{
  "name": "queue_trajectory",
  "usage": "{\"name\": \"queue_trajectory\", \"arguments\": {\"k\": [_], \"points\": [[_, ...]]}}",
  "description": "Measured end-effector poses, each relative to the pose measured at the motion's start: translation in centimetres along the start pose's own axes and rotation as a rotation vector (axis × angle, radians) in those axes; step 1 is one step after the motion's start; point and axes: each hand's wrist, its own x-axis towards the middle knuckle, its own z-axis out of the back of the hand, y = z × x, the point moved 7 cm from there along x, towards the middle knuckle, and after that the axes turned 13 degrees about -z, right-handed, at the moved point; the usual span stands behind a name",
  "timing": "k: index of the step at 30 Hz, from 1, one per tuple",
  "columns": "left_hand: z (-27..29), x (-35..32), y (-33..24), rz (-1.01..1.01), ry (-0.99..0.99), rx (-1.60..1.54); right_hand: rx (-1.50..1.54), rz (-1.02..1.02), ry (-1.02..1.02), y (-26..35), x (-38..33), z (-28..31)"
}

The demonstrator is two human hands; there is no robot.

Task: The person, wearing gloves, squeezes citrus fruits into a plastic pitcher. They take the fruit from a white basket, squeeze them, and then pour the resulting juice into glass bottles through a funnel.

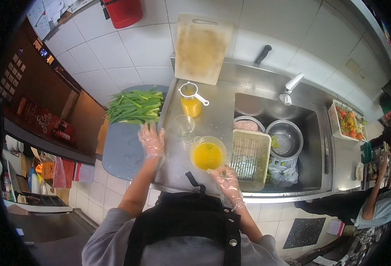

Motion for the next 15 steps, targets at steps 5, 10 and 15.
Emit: {"name": "queue_trajectory", "arguments": {"k": [5, 10, 15], "points": [[-0.1, 0.1, 0.6, 0.052, -0.01, -0.004, 0.63, -0.122, -0.073, -4.4, 1.3, 1.1], [-0.5, -0.2, 1.2, 0.047, -0.033, 0.019, -0.044, 0.128, -0.543, 1.2, 3.5, 7.4], [-0.5, 0.1, 0.9, 0.045, -0.018, 0.015, -0.636, 0.668, -0.522, 11.3, 2.3, 3.7]]}}
